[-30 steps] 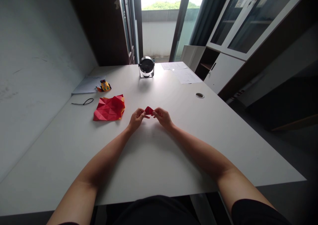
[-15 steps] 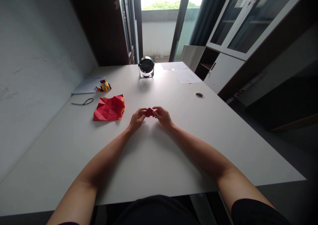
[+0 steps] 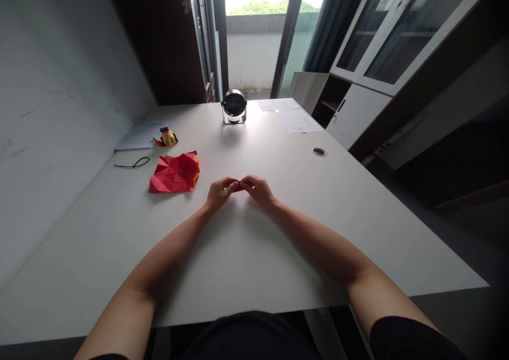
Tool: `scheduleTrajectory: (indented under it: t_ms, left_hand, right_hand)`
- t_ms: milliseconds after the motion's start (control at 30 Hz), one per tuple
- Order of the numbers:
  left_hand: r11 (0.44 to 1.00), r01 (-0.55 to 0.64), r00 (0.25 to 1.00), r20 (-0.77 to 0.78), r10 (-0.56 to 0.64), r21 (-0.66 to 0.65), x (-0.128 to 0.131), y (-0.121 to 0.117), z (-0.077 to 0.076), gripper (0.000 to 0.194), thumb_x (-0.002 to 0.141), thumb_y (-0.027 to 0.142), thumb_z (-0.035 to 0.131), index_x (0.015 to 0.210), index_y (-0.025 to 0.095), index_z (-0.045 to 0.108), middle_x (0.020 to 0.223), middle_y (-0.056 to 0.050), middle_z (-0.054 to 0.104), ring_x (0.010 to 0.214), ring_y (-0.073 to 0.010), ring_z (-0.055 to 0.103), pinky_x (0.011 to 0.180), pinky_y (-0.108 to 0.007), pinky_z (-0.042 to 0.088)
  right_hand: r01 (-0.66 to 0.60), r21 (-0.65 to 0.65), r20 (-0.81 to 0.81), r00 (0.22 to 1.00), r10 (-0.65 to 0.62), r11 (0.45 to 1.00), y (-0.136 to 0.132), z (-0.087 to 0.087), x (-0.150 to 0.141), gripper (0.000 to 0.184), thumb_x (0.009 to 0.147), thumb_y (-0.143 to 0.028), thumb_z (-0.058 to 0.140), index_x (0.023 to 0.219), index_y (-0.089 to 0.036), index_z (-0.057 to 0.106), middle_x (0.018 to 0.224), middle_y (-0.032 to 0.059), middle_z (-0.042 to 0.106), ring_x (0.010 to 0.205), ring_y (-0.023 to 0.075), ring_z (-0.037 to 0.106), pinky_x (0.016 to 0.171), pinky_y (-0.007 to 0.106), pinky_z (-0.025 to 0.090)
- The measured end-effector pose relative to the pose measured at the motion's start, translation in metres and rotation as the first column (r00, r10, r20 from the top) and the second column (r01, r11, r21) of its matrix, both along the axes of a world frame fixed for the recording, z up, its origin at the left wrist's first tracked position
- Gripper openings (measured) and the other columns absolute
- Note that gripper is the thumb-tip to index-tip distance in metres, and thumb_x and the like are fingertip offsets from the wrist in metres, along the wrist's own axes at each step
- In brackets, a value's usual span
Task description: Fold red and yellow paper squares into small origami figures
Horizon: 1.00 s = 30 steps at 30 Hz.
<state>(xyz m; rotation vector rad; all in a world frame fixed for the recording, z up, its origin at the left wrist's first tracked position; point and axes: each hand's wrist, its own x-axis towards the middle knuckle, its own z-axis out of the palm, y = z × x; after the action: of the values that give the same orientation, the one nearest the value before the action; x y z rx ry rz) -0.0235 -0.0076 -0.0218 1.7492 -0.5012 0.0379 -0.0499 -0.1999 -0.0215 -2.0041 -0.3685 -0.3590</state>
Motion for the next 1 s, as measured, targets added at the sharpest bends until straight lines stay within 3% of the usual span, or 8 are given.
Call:
scheduleTrajectory:
  t_ms: [133, 367, 533, 767, 1000]
  left_hand:
    - [0.998, -0.027, 0.999, 0.046, 0.024, 0.049, 0.002, 0.000, -0.003, 0.024, 0.088, 0.044, 0.069, 0.092, 0.023, 0.078, 0.083, -0.004, 0.076, 0.076, -0.0214, 0.069, 0.073, -0.033, 0.053]
    - [0.997, -0.025, 1.000, -0.016, 0.024, -0.079, 0.007, 0.000, -0.008, 0.031, 0.089, 0.048, 0.067, 0.093, 0.019, 0.076, 0.087, -0.005, 0.075, 0.080, -0.0202, 0.069, 0.077, -0.034, 0.056]
    - [0.998, -0.039, 0.999, 0.011, 0.039, -0.044, 0.008, 0.001, -0.010, 0.032, 0.090, 0.049, 0.065, 0.096, 0.019, 0.075, 0.090, -0.006, 0.075, 0.083, -0.0204, 0.070, 0.078, -0.034, 0.057]
    - [0.996, -0.078, 0.997, 0.011, 0.079, -0.049, 0.010, 0.002, -0.008, 0.035, 0.089, 0.052, 0.066, 0.090, 0.019, 0.076, 0.088, -0.006, 0.072, 0.078, -0.0192, 0.067, 0.070, -0.031, 0.055]
    - [0.989, -0.135, 0.991, 0.012, 0.136, -0.062, 0.012, 0.003, -0.004, 0.026, 0.088, 0.044, 0.068, 0.083, 0.019, 0.075, 0.088, -0.005, 0.064, 0.074, -0.0162, 0.061, 0.065, -0.027, 0.049]
  right_hand:
    - [0.007, -0.015, 0.010, 1.000, -0.007, 1.000, 0.000, 0.000, 0.000, 0.023, 0.092, -0.040, 0.060, 0.085, -0.021, 0.071, 0.081, 0.0027, 0.070, 0.071, 0.0156, 0.058, 0.068, 0.029, 0.045]
    - [0.088, -0.025, -0.018, 0.996, -0.088, 0.996, -0.002, -0.001, 0.001, 0.035, 0.091, -0.053, 0.061, 0.080, -0.020, 0.068, 0.065, -0.0015, 0.059, 0.060, 0.0125, 0.047, 0.060, 0.026, 0.038]
    - [0.063, -0.027, -0.032, 0.997, -0.064, 0.998, -0.003, -0.002, 0.000, 0.039, 0.090, -0.057, 0.060, 0.076, -0.020, 0.064, 0.062, -0.0027, 0.055, 0.058, 0.0117, 0.042, 0.057, 0.026, 0.035]
    - [0.076, -0.002, -0.051, 0.996, -0.076, 0.997, -0.003, -0.003, 0.002, 0.041, 0.089, -0.058, 0.061, 0.072, -0.020, 0.059, 0.060, -0.0033, 0.050, 0.057, 0.0116, 0.039, 0.055, 0.027, 0.032]
    - [0.065, 0.013, -0.071, 0.995, -0.064, 0.998, -0.004, -0.003, 0.003, 0.048, 0.088, -0.063, 0.060, 0.067, -0.020, 0.052, 0.059, -0.0045, 0.042, 0.057, 0.0110, 0.033, 0.054, 0.027, 0.028]
